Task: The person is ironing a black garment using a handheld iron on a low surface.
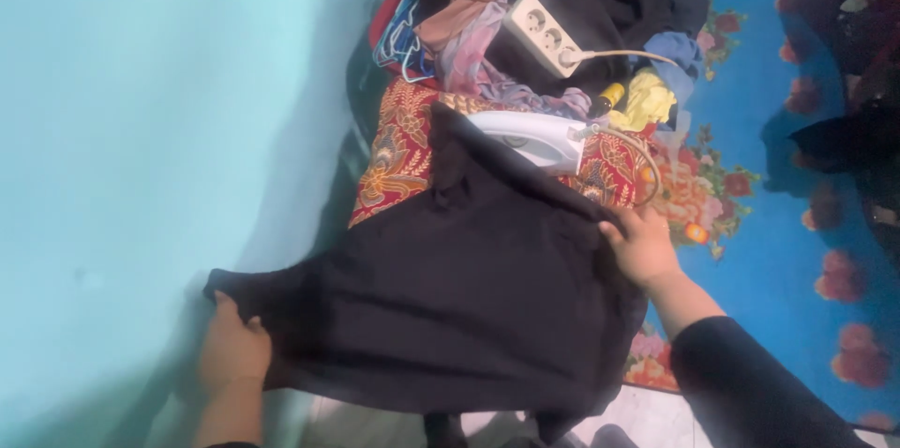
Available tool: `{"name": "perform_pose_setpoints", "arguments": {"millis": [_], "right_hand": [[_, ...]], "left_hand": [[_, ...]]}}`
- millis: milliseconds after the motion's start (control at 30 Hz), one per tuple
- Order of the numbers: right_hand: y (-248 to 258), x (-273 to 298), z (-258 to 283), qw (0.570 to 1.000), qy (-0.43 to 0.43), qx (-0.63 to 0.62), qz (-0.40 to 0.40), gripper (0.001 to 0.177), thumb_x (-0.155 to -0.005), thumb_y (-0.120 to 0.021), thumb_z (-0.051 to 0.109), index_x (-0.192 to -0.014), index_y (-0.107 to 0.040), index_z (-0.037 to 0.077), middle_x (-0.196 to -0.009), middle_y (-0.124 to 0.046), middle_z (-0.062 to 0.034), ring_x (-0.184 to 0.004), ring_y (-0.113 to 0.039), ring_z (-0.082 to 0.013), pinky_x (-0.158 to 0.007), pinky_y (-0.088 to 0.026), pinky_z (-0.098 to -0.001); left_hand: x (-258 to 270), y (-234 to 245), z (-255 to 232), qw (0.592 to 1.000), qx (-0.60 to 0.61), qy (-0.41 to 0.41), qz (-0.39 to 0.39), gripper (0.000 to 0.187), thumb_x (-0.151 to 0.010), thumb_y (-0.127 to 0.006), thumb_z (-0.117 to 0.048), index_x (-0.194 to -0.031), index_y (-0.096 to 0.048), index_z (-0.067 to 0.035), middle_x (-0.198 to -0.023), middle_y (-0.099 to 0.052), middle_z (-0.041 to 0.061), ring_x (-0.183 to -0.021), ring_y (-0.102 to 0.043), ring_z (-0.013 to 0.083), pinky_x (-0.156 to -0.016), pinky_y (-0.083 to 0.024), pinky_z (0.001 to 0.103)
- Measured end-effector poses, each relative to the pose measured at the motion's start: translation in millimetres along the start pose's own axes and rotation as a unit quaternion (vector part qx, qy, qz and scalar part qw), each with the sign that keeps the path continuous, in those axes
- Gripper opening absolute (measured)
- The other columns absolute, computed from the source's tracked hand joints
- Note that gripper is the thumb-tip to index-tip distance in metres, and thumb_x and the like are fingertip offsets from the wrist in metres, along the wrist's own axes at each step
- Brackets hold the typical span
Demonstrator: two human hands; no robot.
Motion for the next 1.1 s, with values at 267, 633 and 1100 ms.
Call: {"name": "perform_pose_setpoints", "arguments": {"millis": [267,633,1100], "right_hand": [[9.0,-37.0,-18.8,0.988,-0.143,0.062,0.025,0.043,-0.093,-0.074,0.046,-0.110,-0.071,0.006,-0.121,-0.060,-0.0248,-0.118,-0.055,-0.0450,-0.103,-0.045,-0.0518],[93.3,-87.9,180.4,0.942,0.305,-0.051,-0.132,0.055,-0.078,-0.074,0.011,-0.131,-0.061,0.003,-0.124,-0.064,-0.0262,-0.119,-0.057,-0.0427,-0.101,-0.049,-0.0482],[121.2,-143.0,63.4,0.988,0.010,-0.068,-0.142,0.039,-0.102,-0.075,0.042,-0.117,-0.068,0.007,-0.105,-0.072,-0.0163,-0.095,-0.070,-0.0352,-0.084,-0.053,-0.0444]], "left_hand": [[-7.2,-14.6,-0.9,0.998,0.002,0.056,0.013,0.075,-0.097,-0.067,-0.022,-0.165,-0.037,-0.009,-0.121,-0.069,0.023,-0.107,-0.068,0.0456,-0.087,-0.055,0.057],[37.0,-18.1,-76.1,0.955,0.164,-0.139,-0.205,0.068,-0.082,-0.083,-0.031,-0.137,-0.058,-0.001,-0.140,-0.056,0.023,-0.138,-0.045,0.0434,-0.117,-0.034,0.056],[49.3,-17.9,-294.5,0.964,0.088,-0.252,-0.020,0.078,-0.084,-0.069,-0.063,-0.142,-0.050,-0.014,-0.156,-0.040,0.013,-0.147,-0.030,0.0328,-0.118,-0.013,0.066]]}}
Point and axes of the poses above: each hand's wrist, its own x-axis away from the middle knuckle, its own y-axis out of the back of the hand, z = x × y, the point moved 3 cm from there along -x, towards the middle knuckle
